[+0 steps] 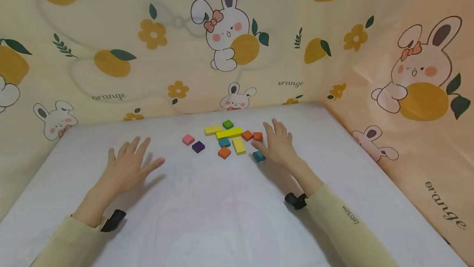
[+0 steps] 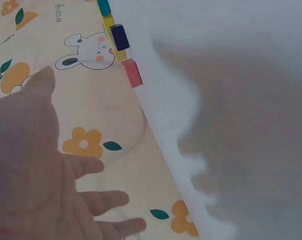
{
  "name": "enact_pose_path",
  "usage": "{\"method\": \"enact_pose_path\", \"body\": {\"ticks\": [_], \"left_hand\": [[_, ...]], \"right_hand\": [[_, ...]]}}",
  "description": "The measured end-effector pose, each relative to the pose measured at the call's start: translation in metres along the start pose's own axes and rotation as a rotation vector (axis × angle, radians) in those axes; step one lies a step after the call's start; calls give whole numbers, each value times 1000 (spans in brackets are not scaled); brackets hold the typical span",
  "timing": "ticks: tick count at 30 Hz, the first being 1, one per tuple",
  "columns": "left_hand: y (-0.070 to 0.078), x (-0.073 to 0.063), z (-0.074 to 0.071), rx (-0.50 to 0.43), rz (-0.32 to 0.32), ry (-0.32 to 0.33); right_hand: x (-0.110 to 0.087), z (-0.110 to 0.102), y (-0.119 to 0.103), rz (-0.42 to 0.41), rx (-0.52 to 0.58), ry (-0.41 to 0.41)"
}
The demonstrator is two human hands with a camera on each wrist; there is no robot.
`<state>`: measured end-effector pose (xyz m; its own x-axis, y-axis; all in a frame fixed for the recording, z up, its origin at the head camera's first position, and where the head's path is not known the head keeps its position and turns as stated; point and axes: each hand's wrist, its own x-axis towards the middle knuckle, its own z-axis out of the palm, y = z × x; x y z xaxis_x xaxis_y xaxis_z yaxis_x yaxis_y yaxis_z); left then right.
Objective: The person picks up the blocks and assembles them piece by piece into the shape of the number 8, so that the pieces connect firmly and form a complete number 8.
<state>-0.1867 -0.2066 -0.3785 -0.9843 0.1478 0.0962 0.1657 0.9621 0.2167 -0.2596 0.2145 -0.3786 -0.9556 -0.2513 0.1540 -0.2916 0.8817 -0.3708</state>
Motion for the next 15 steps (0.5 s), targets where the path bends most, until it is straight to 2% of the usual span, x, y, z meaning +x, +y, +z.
{"method": "enact_pose_path", "body": {"ticks": [3,6,9,11,15], "left_hand": [[3,10,-1,-96,54,4],[2,21,1,-259,93,-33],[2,31,5,-418,105,-63],[3,36,8,-488,121,-48],[9,46,11,-564,183,2]], "right_hand": [[7,-1,2,-38,66,54],[12,-1,3,-47,139,77],[18,0,4,-41,183,87],[23,1,5,-42,200,100],[32,1,12,-27,237,120]]}}
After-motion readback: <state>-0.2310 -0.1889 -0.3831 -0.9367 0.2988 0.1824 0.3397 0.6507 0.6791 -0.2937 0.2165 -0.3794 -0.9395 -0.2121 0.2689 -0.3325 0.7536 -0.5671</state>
